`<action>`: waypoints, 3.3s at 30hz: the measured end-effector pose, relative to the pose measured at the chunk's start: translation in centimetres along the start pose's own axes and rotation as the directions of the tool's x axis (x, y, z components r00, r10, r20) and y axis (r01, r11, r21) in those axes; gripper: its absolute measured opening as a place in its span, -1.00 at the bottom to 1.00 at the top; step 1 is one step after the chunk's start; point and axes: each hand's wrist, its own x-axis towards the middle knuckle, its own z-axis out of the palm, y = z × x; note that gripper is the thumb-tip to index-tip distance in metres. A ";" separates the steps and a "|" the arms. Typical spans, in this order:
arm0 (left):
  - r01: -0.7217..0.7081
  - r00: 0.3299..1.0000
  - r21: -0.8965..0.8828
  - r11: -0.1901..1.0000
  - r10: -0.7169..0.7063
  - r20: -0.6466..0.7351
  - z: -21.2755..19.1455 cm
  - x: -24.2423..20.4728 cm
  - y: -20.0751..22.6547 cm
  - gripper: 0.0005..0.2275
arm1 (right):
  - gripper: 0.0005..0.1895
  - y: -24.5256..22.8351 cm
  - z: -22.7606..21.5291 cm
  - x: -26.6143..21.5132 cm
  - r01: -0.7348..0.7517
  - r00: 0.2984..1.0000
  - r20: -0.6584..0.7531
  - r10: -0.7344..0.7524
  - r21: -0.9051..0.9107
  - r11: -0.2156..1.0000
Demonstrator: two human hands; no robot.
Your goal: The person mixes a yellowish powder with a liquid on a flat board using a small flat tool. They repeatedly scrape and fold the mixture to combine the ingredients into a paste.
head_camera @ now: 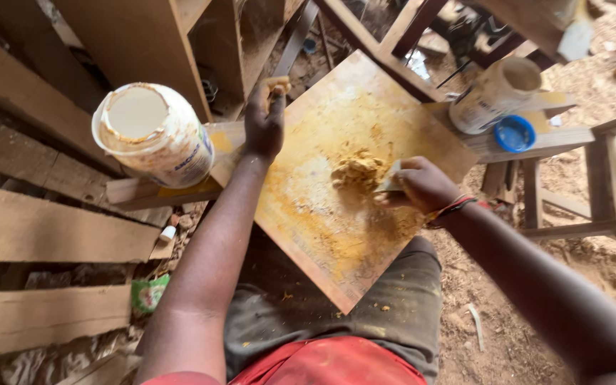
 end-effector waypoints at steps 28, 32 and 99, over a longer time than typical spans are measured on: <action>0.130 0.991 -0.041 0.991 -0.129 0.021 0.5 0.1 0.0 -0.71 | -0.42 -2.7 1.5 -0.8 0.607 0.168 0.783 -0.599 -0.561 -0.563; 0.164 0.986 -0.029 0.986 -0.163 0.034 0.5 0.1 0.4 -0.68 | -0.44 -2.0 1.2 -0.6 0.446 0.298 0.762 -0.574 -0.643 -0.622; 0.130 0.990 0.002 0.991 -0.130 0.051 0.1 -0.4 -0.6 -0.83 | -0.85 -7.3 3.7 -3.4 0.643 0.314 0.816 -0.485 -0.559 -0.523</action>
